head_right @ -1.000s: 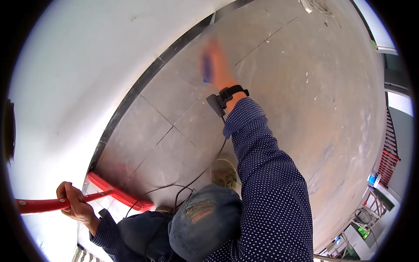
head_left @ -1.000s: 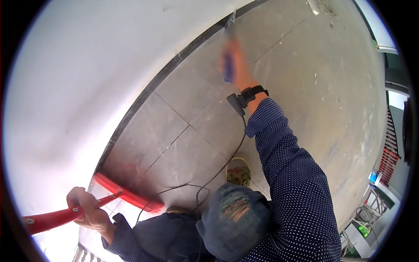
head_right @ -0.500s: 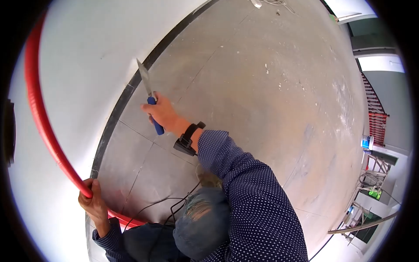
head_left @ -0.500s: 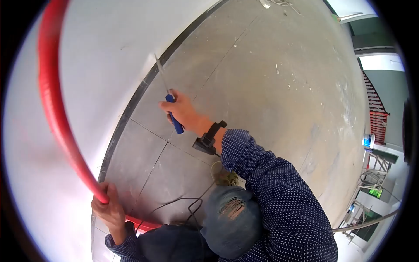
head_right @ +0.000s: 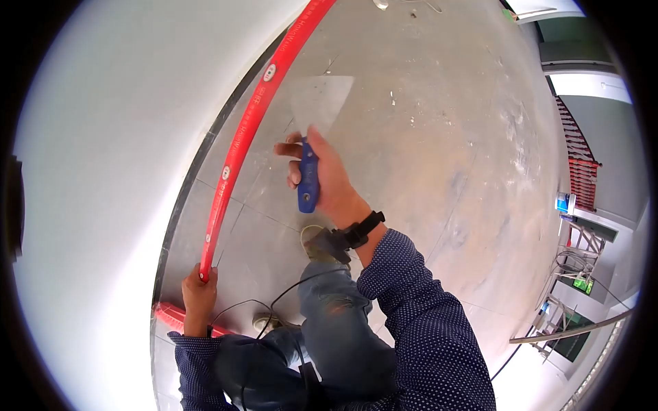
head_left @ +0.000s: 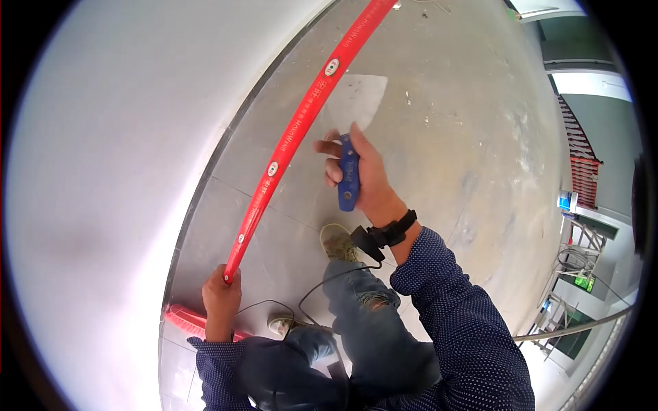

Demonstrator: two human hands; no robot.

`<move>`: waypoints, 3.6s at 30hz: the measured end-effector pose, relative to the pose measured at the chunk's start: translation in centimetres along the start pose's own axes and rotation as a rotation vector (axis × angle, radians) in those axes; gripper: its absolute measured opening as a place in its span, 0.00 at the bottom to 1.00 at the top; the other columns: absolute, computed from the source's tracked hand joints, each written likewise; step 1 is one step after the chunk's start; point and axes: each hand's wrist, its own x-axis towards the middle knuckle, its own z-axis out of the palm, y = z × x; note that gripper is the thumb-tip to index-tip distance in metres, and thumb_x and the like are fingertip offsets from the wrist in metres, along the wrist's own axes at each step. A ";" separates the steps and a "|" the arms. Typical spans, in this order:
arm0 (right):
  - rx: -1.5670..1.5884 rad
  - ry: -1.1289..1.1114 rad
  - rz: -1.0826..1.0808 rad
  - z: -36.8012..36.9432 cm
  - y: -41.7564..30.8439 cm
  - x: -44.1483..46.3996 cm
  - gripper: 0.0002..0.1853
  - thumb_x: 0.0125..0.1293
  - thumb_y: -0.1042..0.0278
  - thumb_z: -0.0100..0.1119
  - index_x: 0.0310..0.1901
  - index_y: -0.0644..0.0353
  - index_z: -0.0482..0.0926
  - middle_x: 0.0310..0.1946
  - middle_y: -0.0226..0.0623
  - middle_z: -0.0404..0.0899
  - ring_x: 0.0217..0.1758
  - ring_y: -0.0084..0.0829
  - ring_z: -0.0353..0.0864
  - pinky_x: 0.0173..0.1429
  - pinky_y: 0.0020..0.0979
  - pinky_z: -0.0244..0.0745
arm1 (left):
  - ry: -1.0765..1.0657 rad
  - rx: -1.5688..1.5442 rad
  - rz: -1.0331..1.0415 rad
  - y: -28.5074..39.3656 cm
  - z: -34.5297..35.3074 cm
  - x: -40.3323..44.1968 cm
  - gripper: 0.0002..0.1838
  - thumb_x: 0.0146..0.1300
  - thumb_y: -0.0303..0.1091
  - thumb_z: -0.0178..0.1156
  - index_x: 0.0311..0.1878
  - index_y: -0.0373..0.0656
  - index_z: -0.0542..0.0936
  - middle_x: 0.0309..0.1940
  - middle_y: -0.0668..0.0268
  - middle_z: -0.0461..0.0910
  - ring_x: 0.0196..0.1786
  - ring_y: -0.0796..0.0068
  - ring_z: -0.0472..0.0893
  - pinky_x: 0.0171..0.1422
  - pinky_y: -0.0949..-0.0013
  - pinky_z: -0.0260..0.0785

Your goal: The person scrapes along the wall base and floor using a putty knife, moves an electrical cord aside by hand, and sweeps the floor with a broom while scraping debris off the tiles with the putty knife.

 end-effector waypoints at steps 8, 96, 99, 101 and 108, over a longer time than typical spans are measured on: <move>0.001 -0.187 -0.273 5.1 -4.7 -7.0 0.38 0.68 0.31 0.53 0.61 0.62 0.70 0.55 0.52 0.80 0.22 0.21 0.76 0.31 0.24 0.74 | -0.003 0.062 0.014 -0.6 2.4 -4.5 0.06 0.61 0.34 0.63 0.35 0.42 0.81 0.33 0.52 0.81 0.37 0.43 0.80 0.40 0.48 0.72; -0.379 0.217 -0.381 -2.0 -53.9 -24.6 0.16 0.60 0.70 0.56 0.46 0.56 0.62 0.33 0.39 0.78 0.15 0.20 0.68 0.25 0.26 0.72 | 0.112 -0.048 0.659 62.8 5.8 -0.5 0.09 0.49 0.26 0.65 0.35 0.44 0.80 0.28 0.61 0.79 0.37 0.53 0.79 0.47 0.54 0.68; -0.203 0.099 -0.260 -3.4 -49.9 -23.1 0.15 0.61 0.78 0.60 0.45 0.58 0.64 0.37 0.46 0.83 0.20 0.22 0.75 0.33 0.27 0.77 | 0.108 -0.038 0.592 57.6 7.0 -1.3 0.07 0.49 0.25 0.64 0.34 0.43 0.80 0.28 0.60 0.79 0.36 0.53 0.79 0.45 0.54 0.69; -0.215 0.132 -0.147 -4.4 -48.1 -22.4 0.14 0.61 0.79 0.60 0.44 0.59 0.65 0.37 0.45 0.83 0.22 0.22 0.75 0.32 0.27 0.76 | 0.091 -0.021 0.534 55.4 9.1 -1.1 0.07 0.49 0.25 0.65 0.33 0.42 0.80 0.28 0.60 0.80 0.36 0.53 0.79 0.44 0.55 0.70; -0.355 0.181 -0.203 -11.7 -55.8 -22.1 0.13 0.61 0.80 0.59 0.43 0.61 0.66 0.36 0.46 0.82 0.22 0.20 0.74 0.32 0.26 0.76 | -0.037 -0.177 0.570 63.1 18.3 1.1 0.09 0.46 0.23 0.65 0.34 0.41 0.81 0.29 0.58 0.80 0.36 0.52 0.79 0.42 0.55 0.70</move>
